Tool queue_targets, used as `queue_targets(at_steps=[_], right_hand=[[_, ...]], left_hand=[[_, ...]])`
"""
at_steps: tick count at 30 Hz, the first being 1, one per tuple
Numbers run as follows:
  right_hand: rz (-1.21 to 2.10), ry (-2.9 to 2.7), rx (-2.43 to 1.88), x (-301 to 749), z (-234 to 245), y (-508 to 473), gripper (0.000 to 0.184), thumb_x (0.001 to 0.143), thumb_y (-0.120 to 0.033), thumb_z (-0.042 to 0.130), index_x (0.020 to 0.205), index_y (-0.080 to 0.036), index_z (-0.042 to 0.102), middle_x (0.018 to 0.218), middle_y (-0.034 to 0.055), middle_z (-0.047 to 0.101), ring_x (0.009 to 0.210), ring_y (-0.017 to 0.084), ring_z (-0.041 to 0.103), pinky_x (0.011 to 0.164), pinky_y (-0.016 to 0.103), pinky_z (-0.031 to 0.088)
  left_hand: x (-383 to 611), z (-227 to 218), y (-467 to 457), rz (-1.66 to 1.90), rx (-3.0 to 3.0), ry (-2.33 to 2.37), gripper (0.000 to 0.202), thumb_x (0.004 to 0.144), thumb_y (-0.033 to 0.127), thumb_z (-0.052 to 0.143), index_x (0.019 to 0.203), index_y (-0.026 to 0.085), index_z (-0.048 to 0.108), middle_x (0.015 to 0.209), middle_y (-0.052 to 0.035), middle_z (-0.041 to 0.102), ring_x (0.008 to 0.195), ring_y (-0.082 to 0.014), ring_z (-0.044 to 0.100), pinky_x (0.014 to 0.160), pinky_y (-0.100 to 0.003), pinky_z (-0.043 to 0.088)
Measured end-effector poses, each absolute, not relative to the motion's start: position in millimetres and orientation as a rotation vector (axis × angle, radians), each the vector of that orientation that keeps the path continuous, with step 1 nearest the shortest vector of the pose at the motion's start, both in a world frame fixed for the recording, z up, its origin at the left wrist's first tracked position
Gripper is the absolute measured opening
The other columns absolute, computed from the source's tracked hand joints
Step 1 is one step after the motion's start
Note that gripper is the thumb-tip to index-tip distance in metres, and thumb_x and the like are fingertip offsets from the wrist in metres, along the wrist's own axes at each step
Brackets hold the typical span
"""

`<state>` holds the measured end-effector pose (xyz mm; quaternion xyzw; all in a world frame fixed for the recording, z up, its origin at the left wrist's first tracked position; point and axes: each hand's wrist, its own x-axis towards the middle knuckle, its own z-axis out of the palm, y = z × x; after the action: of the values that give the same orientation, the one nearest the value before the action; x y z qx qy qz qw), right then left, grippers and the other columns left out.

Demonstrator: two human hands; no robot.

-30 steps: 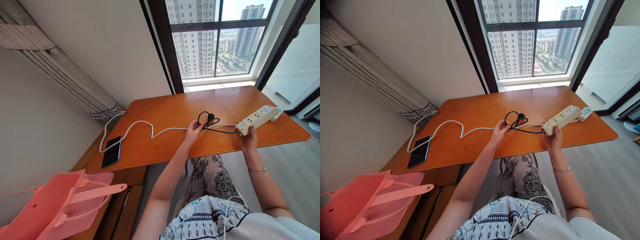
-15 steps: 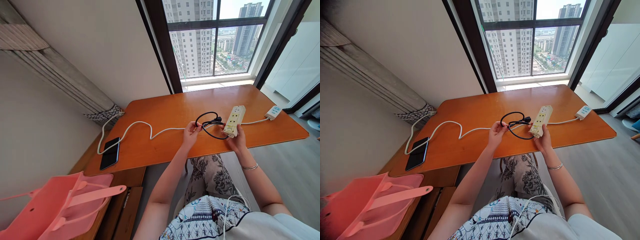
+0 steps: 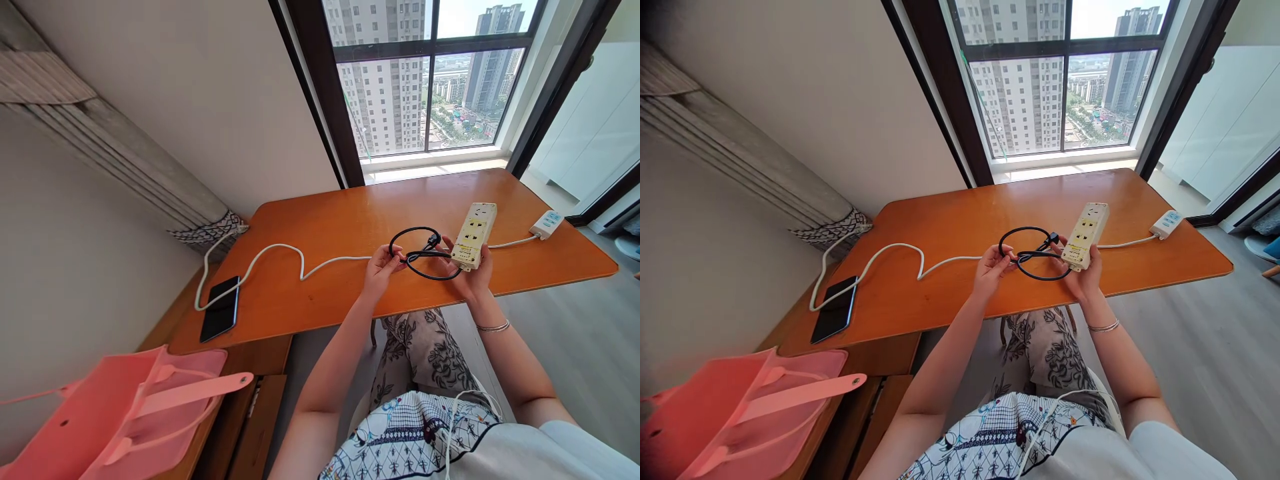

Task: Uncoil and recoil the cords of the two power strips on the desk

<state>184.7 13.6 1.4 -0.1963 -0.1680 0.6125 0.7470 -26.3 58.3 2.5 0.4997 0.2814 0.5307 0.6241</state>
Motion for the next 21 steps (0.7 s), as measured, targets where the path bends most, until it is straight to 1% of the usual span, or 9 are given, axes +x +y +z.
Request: queue_targets(at_steps=[2,5,8,12,16,18,21], right_hand=[[1.323,-0.369,-0.428,184,2,13,0.054,0.068,-0.056,0.074,0.112,-0.027,0.065,0.107,0.009,0.075,0.113,0.033,0.069,0.085,0.053,0.062],[1.314,-0.402,-0.419,181,4,10,0.053,0.067,-0.056,0.074,0.11,-0.026,0.067,0.11,0.01,0.075,0.113,0.032,0.069,0.089,0.052,0.061],[1.338,-0.445,-0.424,180,6,7,0.052,0.067,-0.057,0.072,0.107,-0.025,0.067,0.112,0.0099,0.075,0.114,0.031,0.068,0.091,0.052,0.06],[1.359,-0.49,-0.463,180,4,6,0.053,0.063,-0.059,0.074,0.105,-0.026,0.068,0.104,0.0079,0.076,0.117,0.032,0.067,0.093,0.052,0.059],[1.358,-0.508,-0.494,181,0,5,0.05,0.064,-0.056,0.074,0.106,-0.028,0.068,0.099,0.0035,0.076,0.116,0.03,0.068,0.097,0.052,0.057],[1.355,-0.527,-0.496,181,-1,4,0.05,0.066,-0.055,0.073,0.108,-0.029,0.068,0.1,0.0026,0.076,0.114,0.029,0.069,0.099,0.053,0.056],[1.36,-0.586,-0.511,180,-2,2,0.051,0.066,-0.057,0.074,0.109,-0.029,0.068,0.1,0.0029,0.076,0.115,0.029,0.068,0.1,0.055,0.055]], left_hand=[[-28,4,58,1.185,1.128,0.649,0.047,0.067,0.049,0.087,0.099,0.02,0.069,0.084,-0.0007,0.063,0.084,-0.0141,0.065,0.073,-0.025,0.058],[-30,7,57,1.144,1.083,0.657,0.047,0.068,0.045,0.086,0.106,0.021,0.071,0.084,0.0002,0.062,0.082,-0.0132,0.065,0.072,-0.025,0.058],[-32,10,57,1.087,1.028,0.656,0.047,0.068,0.043,0.086,0.108,0.02,0.073,0.081,0.0008,0.061,0.079,-0.0121,0.064,0.071,-0.024,0.058],[-34,12,57,1.077,0.932,0.646,0.044,0.068,0.037,0.087,0.107,0.018,0.076,0.076,0.001,0.061,0.073,-0.0094,0.061,0.067,-0.02,0.054],[-33,12,56,1.079,0.869,0.637,0.038,0.072,0.03,0.083,0.107,0.015,0.077,0.072,0.0006,0.058,0.068,-0.0081,0.056,0.063,-0.019,0.048],[-32,12,55,1.087,0.846,0.627,0.033,0.074,0.028,0.081,0.104,0.013,0.078,0.069,0.0003,0.056,0.066,-0.008,0.053,0.06,-0.019,0.045],[-32,14,54,1.13,0.803,0.61,0.023,0.075,0.024,0.08,0.094,0.012,0.078,0.065,0.0009,0.051,0.062,-0.008,0.048,0.057,-0.02,0.041]])
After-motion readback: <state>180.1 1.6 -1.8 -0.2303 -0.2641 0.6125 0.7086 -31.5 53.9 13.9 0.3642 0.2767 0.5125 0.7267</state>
